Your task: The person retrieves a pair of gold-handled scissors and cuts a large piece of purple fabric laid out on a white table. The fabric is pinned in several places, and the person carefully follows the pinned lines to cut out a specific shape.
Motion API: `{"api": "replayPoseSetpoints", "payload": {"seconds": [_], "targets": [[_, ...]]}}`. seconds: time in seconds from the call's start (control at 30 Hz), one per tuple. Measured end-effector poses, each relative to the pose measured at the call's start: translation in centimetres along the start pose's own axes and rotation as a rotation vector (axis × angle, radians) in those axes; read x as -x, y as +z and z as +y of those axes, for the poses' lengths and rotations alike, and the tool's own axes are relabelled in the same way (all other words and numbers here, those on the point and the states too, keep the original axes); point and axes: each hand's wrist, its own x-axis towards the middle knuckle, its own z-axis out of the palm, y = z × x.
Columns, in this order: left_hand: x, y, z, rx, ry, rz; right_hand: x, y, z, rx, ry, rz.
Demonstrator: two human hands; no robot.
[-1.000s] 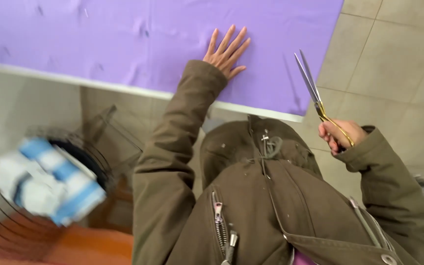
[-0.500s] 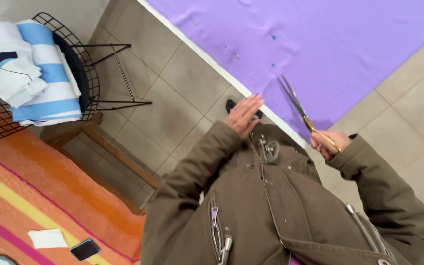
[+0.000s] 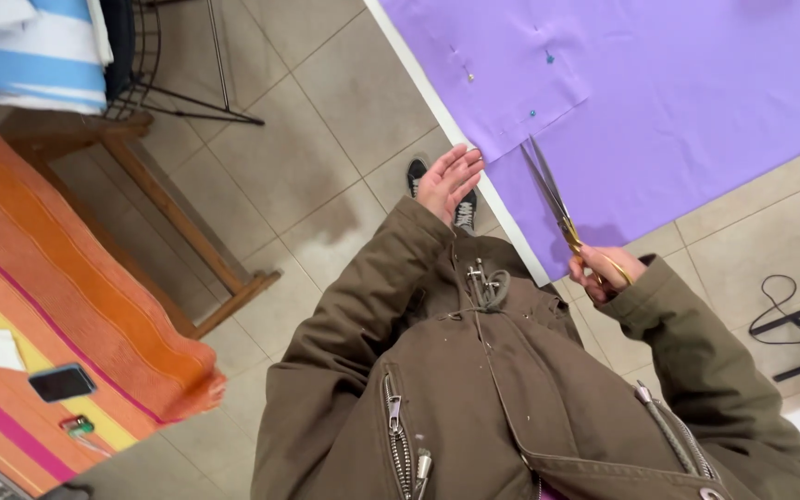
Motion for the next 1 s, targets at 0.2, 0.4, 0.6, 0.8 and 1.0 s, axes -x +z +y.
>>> {"api": "replayPoseSetpoints", "payload": {"seconds": [0.2,0.4,0.6,0.8,1.0], "targets": [[-1.5,0.1,0.7,-0.028,-0.137,-0.022,-2.8,0.1,-1.2,0.150,-0.036,0.033],[-2.2,3.1,3.4,-0.391,-0.215,0.024,-3.9,1.0,-2.4,0.540,-0.145,0.142],[-2.1,4.7,4.1,-0.534,-0.263,0.078,-3.1,3.7,-5.8,0.660,-0.244,0.164],[-1.9,4.0,4.2,-0.492,-0.307,0.038,-2.9,5.3,-8.0,0.628,-0.140,0.182],[-1.9,4.3,5.2,-0.530,-0.329,0.021,-4.6,4.5,-6.6,0.687,-0.258,0.222]]}}
